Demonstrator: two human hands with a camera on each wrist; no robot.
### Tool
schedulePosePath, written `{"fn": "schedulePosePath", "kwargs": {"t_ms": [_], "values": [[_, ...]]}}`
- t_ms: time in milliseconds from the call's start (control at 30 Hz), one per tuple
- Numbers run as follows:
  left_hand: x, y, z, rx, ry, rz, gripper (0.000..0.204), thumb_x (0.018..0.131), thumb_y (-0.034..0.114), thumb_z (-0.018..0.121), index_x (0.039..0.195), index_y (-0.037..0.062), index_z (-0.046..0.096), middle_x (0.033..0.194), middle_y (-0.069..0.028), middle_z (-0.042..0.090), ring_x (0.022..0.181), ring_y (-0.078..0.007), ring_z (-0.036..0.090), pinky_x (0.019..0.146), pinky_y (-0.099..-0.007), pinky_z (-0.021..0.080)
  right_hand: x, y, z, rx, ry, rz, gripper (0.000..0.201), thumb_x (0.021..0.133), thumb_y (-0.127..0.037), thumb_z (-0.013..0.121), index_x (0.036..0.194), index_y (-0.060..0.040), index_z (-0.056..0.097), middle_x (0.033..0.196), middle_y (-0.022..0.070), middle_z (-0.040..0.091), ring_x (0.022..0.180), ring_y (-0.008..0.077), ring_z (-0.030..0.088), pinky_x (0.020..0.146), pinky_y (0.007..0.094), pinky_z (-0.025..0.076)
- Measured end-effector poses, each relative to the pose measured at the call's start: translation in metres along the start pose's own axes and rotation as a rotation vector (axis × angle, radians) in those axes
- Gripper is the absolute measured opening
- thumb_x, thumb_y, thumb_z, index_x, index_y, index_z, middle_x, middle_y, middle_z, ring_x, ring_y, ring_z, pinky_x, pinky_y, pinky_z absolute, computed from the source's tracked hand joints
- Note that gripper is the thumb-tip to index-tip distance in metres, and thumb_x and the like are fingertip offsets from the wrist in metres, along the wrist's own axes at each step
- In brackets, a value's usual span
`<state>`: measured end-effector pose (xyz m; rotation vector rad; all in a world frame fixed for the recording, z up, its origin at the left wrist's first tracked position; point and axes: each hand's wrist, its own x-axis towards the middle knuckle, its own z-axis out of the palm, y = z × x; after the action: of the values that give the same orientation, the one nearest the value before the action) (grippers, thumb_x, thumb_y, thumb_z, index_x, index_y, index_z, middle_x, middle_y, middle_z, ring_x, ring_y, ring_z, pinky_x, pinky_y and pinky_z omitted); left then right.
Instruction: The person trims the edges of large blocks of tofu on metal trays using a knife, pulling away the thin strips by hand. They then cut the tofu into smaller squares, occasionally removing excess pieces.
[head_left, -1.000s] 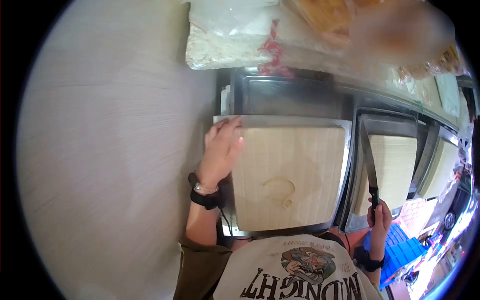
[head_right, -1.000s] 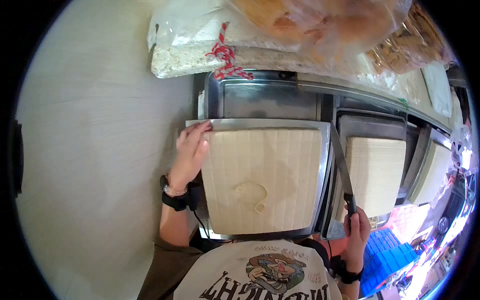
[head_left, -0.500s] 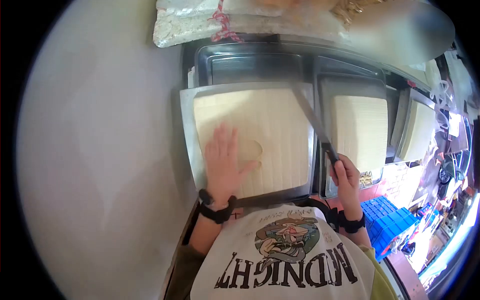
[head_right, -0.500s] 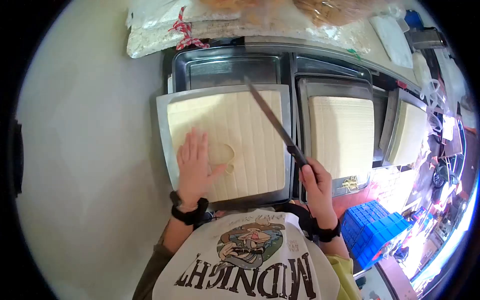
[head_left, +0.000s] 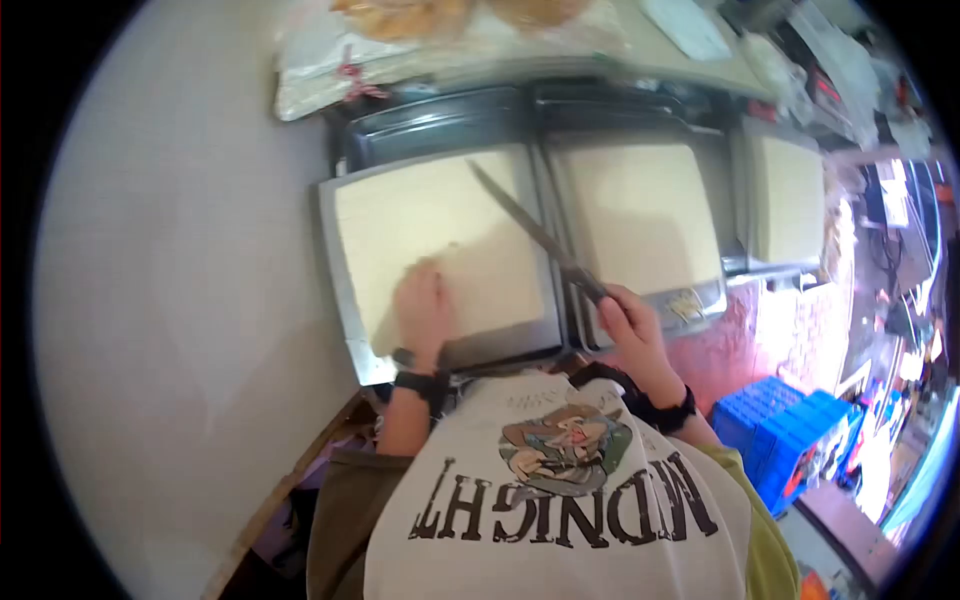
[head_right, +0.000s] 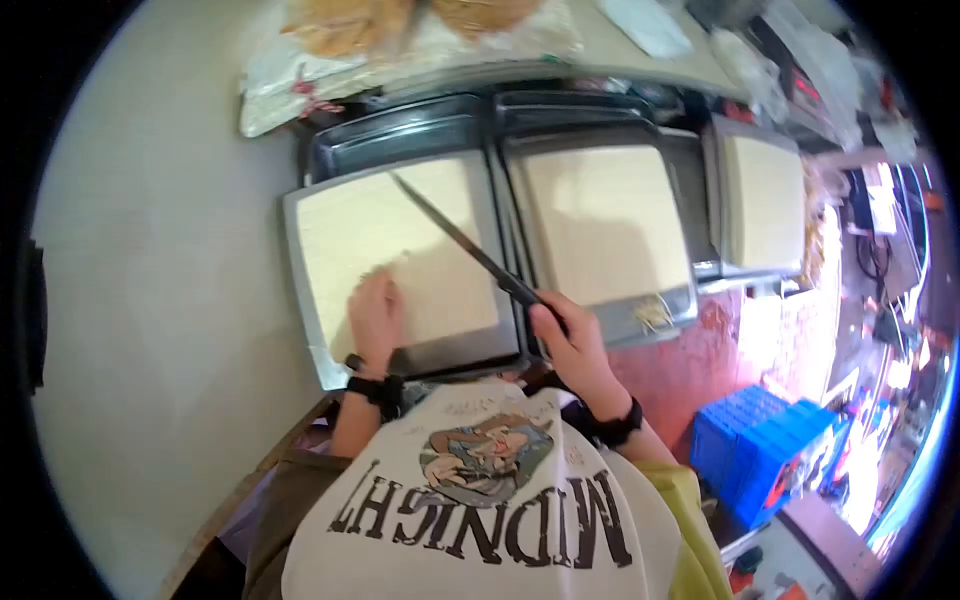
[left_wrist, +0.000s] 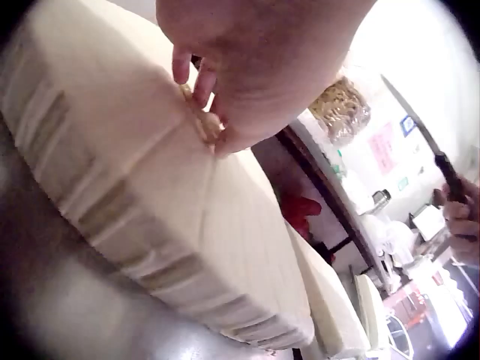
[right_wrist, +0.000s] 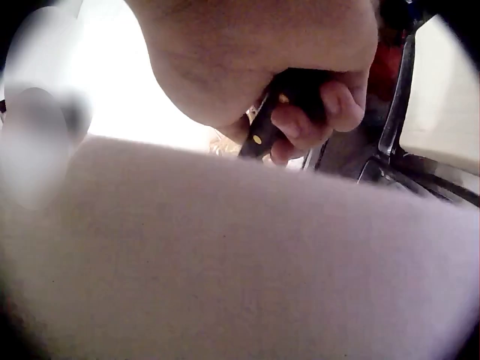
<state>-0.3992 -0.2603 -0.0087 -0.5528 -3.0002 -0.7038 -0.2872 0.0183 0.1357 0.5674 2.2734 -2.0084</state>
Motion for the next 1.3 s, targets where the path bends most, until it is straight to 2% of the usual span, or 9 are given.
{"fn": "schedulePosePath", "kwargs": {"t_ms": [33, 167, 233, 433, 733, 933, 1033, 1100, 1300], "values": [[-0.002, 0.014, 0.0, 0.007, 0.206, 0.044, 0.036, 0.083, 0.01, 0.063, 0.119, 0.0045, 0.061, 0.116, -0.0158, 0.063, 0.112, -0.0341, 0.056, 0.095, -0.0462, 0.044, -0.02, 0.001, -0.015, -0.081, 0.019, -0.084, 0.027, 0.098, -0.019, 0.057, 0.114, 0.0022, 0.062, 0.073, 0.0043, 0.057, 0.065, 0.0112, 0.05, 0.059, 0.0273, 0.043], [0.002, -0.006, 0.013, 0.166, 0.233, 0.047, 0.039, 0.085, 0.023, 0.067, 0.121, 0.011, 0.063, 0.126, -0.0128, 0.059, 0.117, -0.0326, 0.054, 0.099, -0.0471, 0.041, -0.04, 0.0, -0.031, -0.065, -0.074, -0.143, 0.026, 0.096, -0.021, 0.06, 0.11, 0.0009, 0.063, 0.08, 0.0166, 0.062, 0.065, 0.0276, 0.056, 0.062, 0.0351, 0.045], [-0.003, 0.0, 0.016, 0.219, 0.216, -0.041, 0.033, 0.088, 0.026, 0.065, 0.119, 0.015, 0.066, 0.126, -0.0059, 0.059, 0.12, -0.0287, 0.051, 0.099, -0.047, 0.038, -0.054, 0.002, -0.043, -0.079, -0.086, -0.259, 0.026, 0.095, -0.023, 0.061, 0.108, -0.0001, 0.064, 0.08, 0.017, 0.062, 0.067, 0.0309, 0.057, 0.062, 0.0366, 0.046], [0.001, -0.009, 0.02, 0.297, 0.264, 0.055, 0.02, 0.088, 0.02, 0.064, 0.106, 0.0111, 0.067, 0.101, -0.0124, 0.067, 0.095, -0.0348, 0.06, 0.081, -0.0468, 0.048, -0.103, 0.015, -0.101, -0.083, 0.038, -0.345, 0.026, 0.094, -0.022, 0.061, 0.106, -0.0002, 0.064, 0.081, 0.0167, 0.063, 0.069, 0.033, 0.059, 0.063, 0.0374, 0.046], [-0.001, -0.013, 0.01, 0.396, 0.173, 0.047, 0.028, 0.087, 0.017, 0.064, 0.113, 0.0097, 0.067, 0.095, -0.0133, 0.065, 0.089, -0.0331, 0.062, 0.076, -0.045, 0.05, -0.186, 0.067, -0.208, 0.084, 0.583, -0.116, 0.022, 0.098, -0.016, 0.057, 0.111, 0.0015, 0.064, 0.072, 0.0005, 0.055, 0.064, 0.0072, 0.049, 0.058, 0.0244, 0.04], [0.0, -0.005, 0.01, 0.404, 0.122, -0.029, 0.026, 0.087, 0.017, 0.064, 0.11, 0.0045, 0.067, 0.097, -0.014, 0.068, 0.091, -0.034, 0.064, 0.08, -0.0435, 0.051, -0.206, 0.073, -0.249, 0.088, 0.751, -0.175, 0.023, 0.1, -0.016, 0.054, 0.111, 0.0019, 0.064, 0.071, -0.0036, 0.053, 0.064, 0.0032, 0.045, 0.056, 0.0209, 0.036], [-0.003, 0.023, 0.012, 0.067, 0.178, -0.248, 0.022, 0.09, 0.016, 0.062, 0.107, 0.0022, 0.066, 0.097, -0.015, 0.069, 0.092, -0.0332, 0.066, 0.079, -0.041, 0.051, -0.209, 0.08, -0.262, 0.173, 0.754, -0.127, 0.024, 0.1, -0.017, 0.054, 0.111, 0.0018, 0.064, 0.071, -0.0035, 0.053, 0.065, 0.0033, 0.046, 0.057, 0.0207, 0.036], [-0.007, 0.049, 0.017, -0.198, 0.315, -0.119, 0.02, 0.093, 0.016, 0.062, 0.104, 0.0003, 0.064, 0.097, -0.0137, 0.069, 0.09, -0.0273, 0.067, 0.078, -0.0365, 0.051, -0.212, 0.077, -0.266, 0.105, 0.799, -0.137, 0.024, 0.1, -0.017, 0.054, 0.113, 0.0019, 0.063, 0.072, -0.0039, 0.053, 0.066, 0.0035, 0.046, 0.057, 0.0204, 0.035], [-0.018, 0.205, 0.023, -0.583, 0.109, 0.053, 0.017, 0.093, 0.013, 0.064, 0.103, -0.0017, 0.063, 0.091, -0.006, 0.067, 0.087, -0.017, 0.062, 0.081, -0.0309, 0.049, -0.219, 0.093, -0.276, 0.23, 0.787, -0.113, 0.024, 0.1, -0.017, 0.054, 0.114, 0.0016, 0.063, 0.072, -0.0052, 0.051, 0.062, 0.0022, 0.043, 0.054, 0.0193, 0.033]]}}
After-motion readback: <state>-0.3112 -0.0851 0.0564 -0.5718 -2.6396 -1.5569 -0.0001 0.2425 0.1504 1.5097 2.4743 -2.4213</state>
